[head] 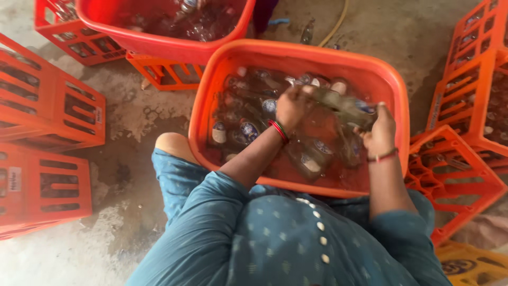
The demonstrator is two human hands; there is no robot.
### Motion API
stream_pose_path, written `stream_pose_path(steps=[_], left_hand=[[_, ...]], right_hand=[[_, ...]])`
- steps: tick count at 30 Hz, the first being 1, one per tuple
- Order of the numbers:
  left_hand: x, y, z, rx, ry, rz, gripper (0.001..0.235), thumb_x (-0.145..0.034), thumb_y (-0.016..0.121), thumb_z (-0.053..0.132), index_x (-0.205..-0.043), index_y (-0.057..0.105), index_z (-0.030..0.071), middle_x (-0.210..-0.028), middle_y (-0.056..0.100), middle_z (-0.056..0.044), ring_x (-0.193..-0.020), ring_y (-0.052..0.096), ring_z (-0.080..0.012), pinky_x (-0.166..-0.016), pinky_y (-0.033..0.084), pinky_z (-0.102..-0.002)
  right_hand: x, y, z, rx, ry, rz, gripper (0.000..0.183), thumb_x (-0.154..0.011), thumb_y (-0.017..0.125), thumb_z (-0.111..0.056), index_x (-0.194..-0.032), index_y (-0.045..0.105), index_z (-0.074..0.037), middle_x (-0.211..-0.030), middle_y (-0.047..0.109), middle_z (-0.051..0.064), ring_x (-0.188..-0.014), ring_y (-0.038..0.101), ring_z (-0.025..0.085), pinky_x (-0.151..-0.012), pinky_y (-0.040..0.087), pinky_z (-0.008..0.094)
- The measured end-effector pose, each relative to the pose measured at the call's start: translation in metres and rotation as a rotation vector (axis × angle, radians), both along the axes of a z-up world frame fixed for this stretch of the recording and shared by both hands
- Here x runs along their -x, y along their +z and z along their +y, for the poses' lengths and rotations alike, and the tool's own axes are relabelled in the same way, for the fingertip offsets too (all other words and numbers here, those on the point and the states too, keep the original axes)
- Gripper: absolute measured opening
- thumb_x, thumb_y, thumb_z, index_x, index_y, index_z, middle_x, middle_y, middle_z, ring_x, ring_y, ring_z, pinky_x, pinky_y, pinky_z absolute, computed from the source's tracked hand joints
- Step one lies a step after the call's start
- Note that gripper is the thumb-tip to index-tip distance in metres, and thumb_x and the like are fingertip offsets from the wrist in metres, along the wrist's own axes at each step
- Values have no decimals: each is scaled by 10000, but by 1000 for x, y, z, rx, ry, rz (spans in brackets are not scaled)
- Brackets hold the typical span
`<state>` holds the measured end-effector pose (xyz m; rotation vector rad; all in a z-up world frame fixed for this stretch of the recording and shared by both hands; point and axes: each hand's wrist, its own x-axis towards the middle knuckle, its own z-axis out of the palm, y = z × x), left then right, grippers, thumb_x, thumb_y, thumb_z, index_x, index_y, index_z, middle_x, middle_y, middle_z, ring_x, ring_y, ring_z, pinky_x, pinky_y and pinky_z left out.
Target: The person sits cross-legged on the floor and washes glass bottles by hand in a red tub filled with water. They pick up each bottle, rinse it, and place it into an adjacent red crate.
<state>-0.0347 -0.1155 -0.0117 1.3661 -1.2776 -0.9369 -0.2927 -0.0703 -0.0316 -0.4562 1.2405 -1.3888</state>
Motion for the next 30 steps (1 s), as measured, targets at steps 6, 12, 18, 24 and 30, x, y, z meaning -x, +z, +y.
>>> stream_pose_path(steps=[6,12,18,24,30], left_hand=[[18,15,-7,-88,60,-41,299,-917,638,273,-1127,745,88,-954,766,-199,-853,745,-315,-726,589,-380],[27,8,-6,50,-18,116,286,-917,703,293,-1115,726,89,-1014,788,-158,-942,771,-299,-824,589,-366],[26,3,-10,46,-45,155,328,-895,758,330,-1054,749,43,-969,781,-185,-871,734,-290,-770,589,-386],[5,14,1,94,52,-111,322,-888,760,329,-1028,778,40,-870,771,-162,-804,754,-232,-756,597,-364],[-10,33,31,-93,-111,115,326,-918,704,298,-1094,738,26,-855,782,-111,-707,747,-146,-628,597,-319]], right_hand=[[18,-10,-14,175,72,161,323,-1069,555,-451,-1190,586,-153,-1105,649,68,-790,645,228,-477,476,327],[29,-1,-8,95,-11,73,269,-1071,553,-446,-1184,559,-203,-1074,687,33,-751,731,170,-453,513,272],[23,13,1,31,-38,46,352,-1049,495,-472,-1153,564,-143,-977,768,85,-585,674,211,-406,438,248],[4,16,12,-7,-2,75,451,-1069,497,-542,-1160,620,-117,-821,712,67,-503,610,174,-368,388,233],[-10,16,45,-8,-64,117,432,-1081,504,-529,-1172,593,-116,-804,688,36,-515,605,133,-363,391,223]])
